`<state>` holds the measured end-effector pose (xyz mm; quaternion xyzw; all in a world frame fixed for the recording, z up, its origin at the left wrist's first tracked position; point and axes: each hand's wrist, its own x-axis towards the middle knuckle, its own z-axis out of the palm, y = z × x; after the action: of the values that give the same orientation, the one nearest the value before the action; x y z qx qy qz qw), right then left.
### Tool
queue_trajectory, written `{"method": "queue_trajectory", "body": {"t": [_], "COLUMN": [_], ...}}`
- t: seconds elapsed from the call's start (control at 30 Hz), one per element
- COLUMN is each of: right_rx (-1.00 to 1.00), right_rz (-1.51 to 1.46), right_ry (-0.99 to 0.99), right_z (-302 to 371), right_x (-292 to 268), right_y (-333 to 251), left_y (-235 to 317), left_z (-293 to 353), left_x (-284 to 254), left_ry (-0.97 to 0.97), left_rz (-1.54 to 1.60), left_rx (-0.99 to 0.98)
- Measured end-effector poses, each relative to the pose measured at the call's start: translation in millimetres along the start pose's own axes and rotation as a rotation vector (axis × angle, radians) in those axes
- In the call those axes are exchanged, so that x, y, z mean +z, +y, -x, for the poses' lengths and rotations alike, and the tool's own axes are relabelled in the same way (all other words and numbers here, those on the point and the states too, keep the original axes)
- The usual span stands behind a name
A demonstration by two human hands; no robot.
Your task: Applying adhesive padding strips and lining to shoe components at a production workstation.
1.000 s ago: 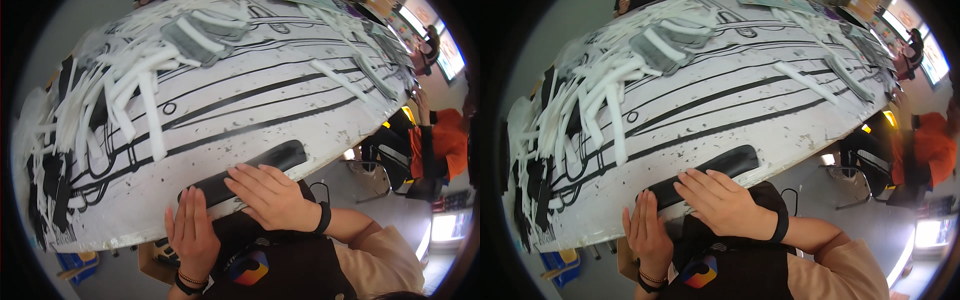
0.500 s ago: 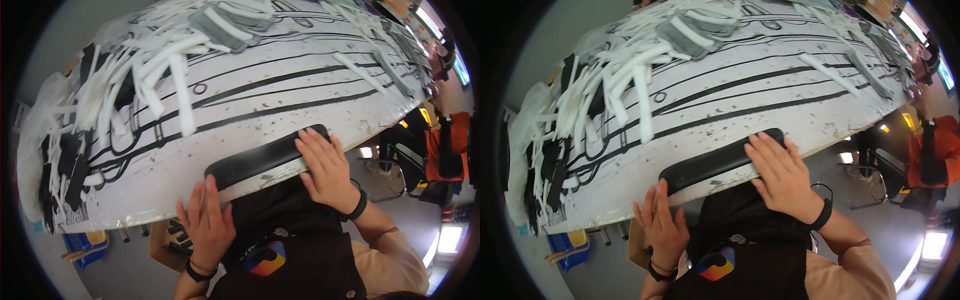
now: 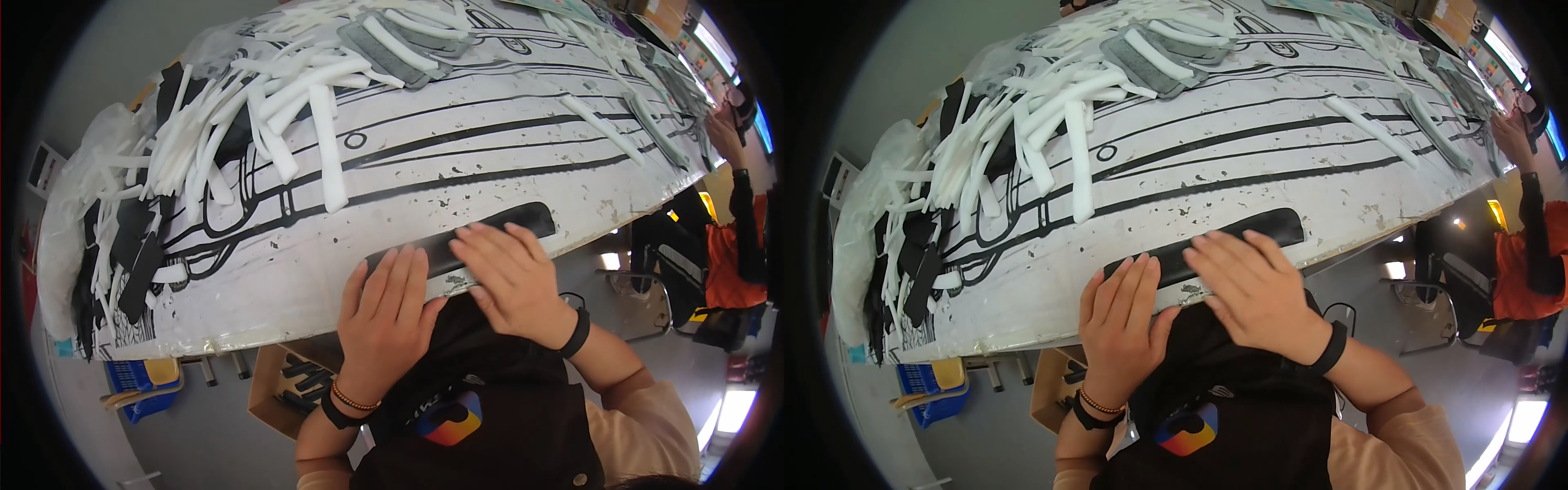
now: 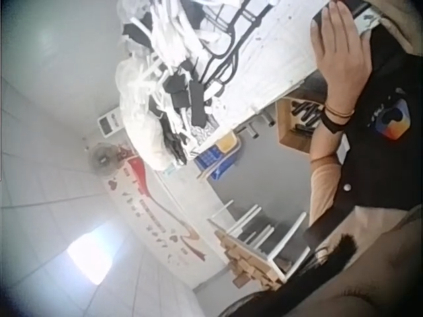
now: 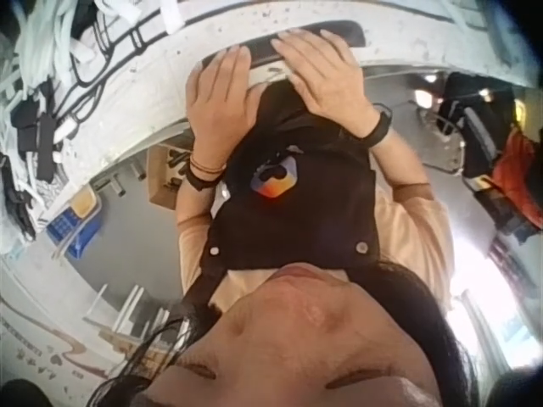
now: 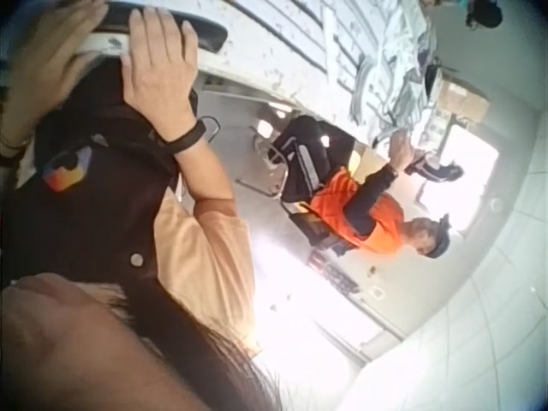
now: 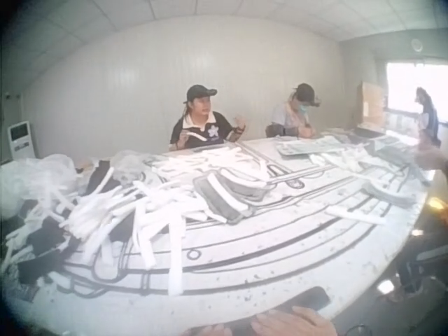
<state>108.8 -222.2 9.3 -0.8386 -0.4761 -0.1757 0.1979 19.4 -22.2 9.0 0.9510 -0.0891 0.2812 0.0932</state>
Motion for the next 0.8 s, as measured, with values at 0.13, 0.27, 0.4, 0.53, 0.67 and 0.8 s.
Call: {"method": "queue_trajectory", "body": {"t": [0.13,0.27,0.4,0.53,0.67,0.8], "right_rx": [0.076,0.112,0.038,-0.033,-0.065,-0.075], "right_rz": [0.123,0.132,-0.03,0.1,0.242,0.07], "right_ry": [-0.004,0.01,0.04,0.096,0.17,-0.016], "right_z": [20.4,14.8,-1.6,14.9,29.6,10.0], "right_x": [-15.4,-10.1,5.8,0.1,-18.6,-47.8], "right_y": [25.6,9.3,-10.3,3.0,0.1,-4.0], "left_y": [-1.8,12.5,10.0,-5.6,-15.5,-20.2], "left_z": [3.0,-1.7,-5.7,-1.9,9.7,11.8], "left_x": [2.7,8.9,13.0,-15.0,-35.0,-60.5], "left_ry": [0.003,0.056,0.068,0.013,0.068,0.076], "left_rz": [-0.029,-0.008,-0.027,-0.008,0.069,0.48], "left_rx": [0.039,-0.018,0.013,0.109,0.217,-0.159]}}
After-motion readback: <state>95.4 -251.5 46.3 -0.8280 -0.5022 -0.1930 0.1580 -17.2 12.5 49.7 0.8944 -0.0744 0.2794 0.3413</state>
